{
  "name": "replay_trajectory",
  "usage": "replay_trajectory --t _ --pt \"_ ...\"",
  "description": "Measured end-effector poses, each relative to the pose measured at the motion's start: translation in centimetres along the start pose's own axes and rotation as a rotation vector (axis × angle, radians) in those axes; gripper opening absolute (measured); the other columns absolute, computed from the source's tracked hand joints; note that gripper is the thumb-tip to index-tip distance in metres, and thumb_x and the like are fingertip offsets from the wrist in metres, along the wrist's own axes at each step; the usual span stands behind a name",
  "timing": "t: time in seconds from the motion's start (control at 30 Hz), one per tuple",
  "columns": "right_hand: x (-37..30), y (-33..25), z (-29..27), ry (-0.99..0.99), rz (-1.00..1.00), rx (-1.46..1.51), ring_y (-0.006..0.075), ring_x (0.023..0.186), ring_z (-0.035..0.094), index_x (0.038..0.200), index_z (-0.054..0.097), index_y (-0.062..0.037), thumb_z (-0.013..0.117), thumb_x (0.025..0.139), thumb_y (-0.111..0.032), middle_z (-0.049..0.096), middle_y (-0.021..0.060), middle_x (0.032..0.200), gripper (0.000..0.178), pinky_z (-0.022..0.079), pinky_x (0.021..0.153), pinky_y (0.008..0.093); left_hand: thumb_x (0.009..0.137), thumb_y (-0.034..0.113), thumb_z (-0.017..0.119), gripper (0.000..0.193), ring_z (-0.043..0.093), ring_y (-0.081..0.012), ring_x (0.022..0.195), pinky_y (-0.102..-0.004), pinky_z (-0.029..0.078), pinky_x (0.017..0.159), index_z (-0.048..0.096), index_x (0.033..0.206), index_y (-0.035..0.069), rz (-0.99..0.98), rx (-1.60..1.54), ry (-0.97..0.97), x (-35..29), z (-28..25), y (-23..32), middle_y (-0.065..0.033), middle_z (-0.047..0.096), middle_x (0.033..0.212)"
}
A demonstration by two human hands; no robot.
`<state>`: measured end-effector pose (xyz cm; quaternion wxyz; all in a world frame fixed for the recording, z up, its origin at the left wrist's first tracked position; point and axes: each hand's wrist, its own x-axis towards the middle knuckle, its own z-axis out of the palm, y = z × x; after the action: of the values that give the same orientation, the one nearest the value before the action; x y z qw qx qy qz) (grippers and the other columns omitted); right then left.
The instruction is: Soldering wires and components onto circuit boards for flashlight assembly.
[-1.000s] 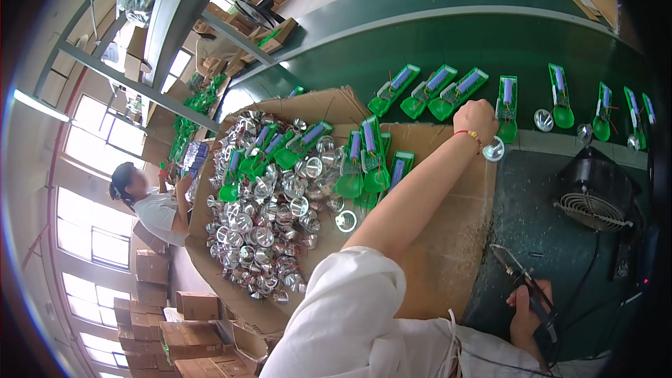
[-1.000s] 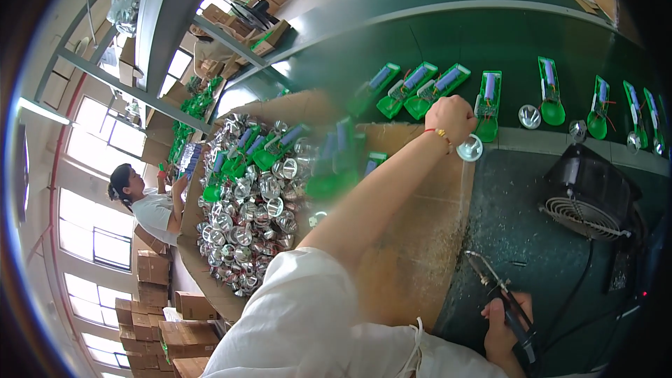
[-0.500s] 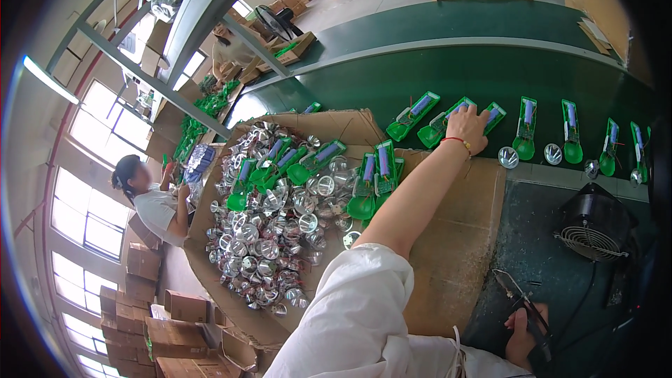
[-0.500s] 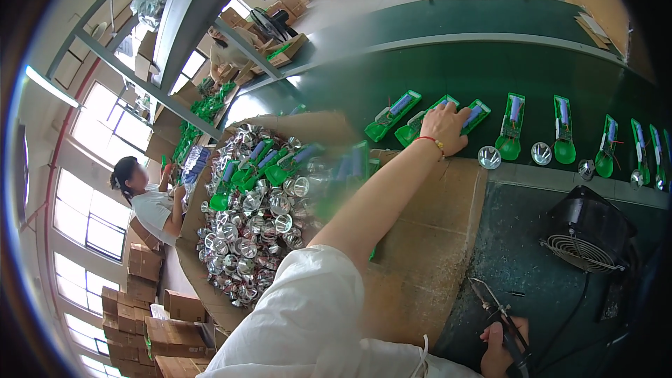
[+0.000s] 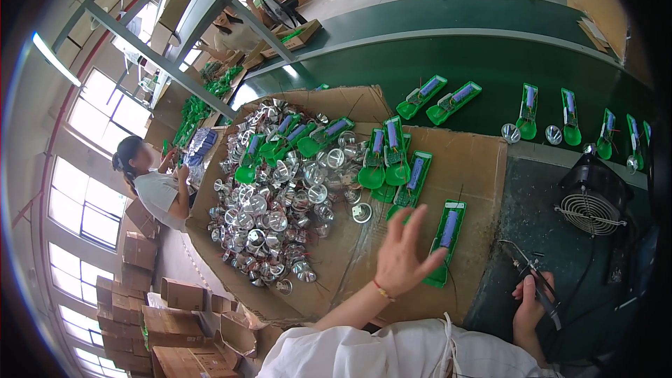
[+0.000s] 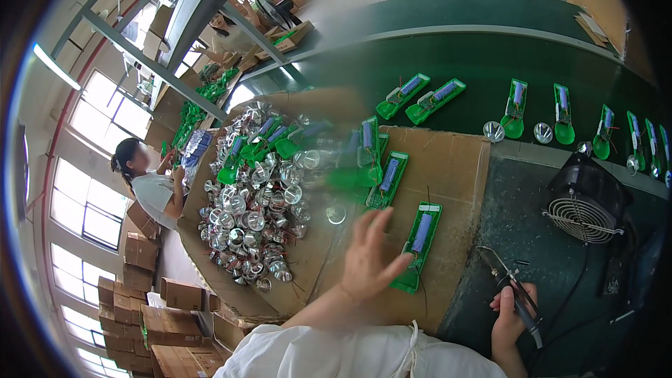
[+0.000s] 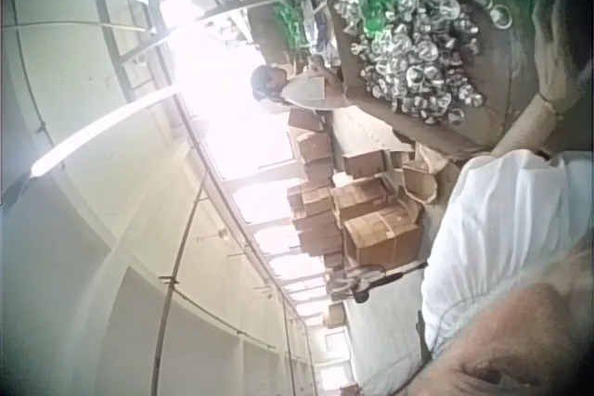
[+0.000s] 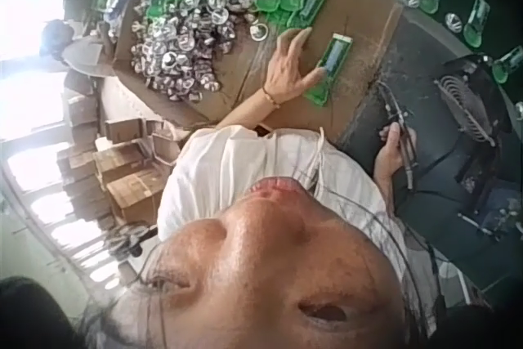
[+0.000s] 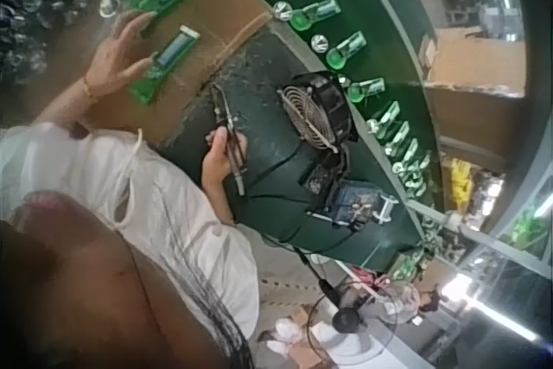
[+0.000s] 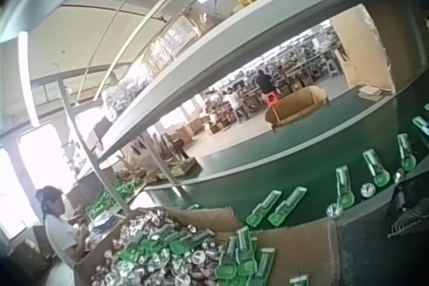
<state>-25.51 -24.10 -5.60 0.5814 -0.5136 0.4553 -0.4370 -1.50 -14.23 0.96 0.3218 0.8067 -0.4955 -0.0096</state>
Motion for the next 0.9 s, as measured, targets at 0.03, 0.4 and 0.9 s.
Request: replay_trajectory --t 0.03,0.4,0.9 --pt "-0.1 -0.1 0.1 0.018 -0.01 0.006 0.0084 0.049 0.05 0.089 0.048 -0.0017 0.055 0.084 -0.015 0.052 0.0034 0.06 0.016 0.038 0.045 0.0185 0.071 0.037 0.069 0.073 0.039 -0.0357 0.116 -0.0456 0.035 0.092 0.037 0.131 0.011 0.023 0.195 0.108 0.1 -2.0 -1.4 -0.0187 0.036 0.128" --pt "-0.2 0.3 0.1 -0.015 -0.097 0.002 0.0067 0.047 0.046 0.088 0.049 -0.0033 0.055 0.085 -0.018 0.05 0.0011 0.059 0.016 0.036 0.043 0.018 0.076 0.028 0.062 0.062 0.041 -0.0298 0.114 -0.0521 0.03 0.09 0.037 0.131 0.015 -0.348 0.814 0.188 -3.4 -2.8 -11.4 -0.0138 0.038 0.131" --pt "-0.3 0.2 0.0 -0.007 -0.069 0.011 0.0065 0.047 0.047 0.086 0.049 -0.0031 0.056 0.085 -0.019 0.051 0.0015 0.059 0.017 0.036 0.043 0.0179 0.071 0.009 0.054 0.033 0.054 -0.0195 0.089 -0.0329 0.043 0.072 0.058 0.103 0.011 0.292 0.537 -0.015 -5.0 -3.5 -6.8 -0.0018 0.055 0.097"
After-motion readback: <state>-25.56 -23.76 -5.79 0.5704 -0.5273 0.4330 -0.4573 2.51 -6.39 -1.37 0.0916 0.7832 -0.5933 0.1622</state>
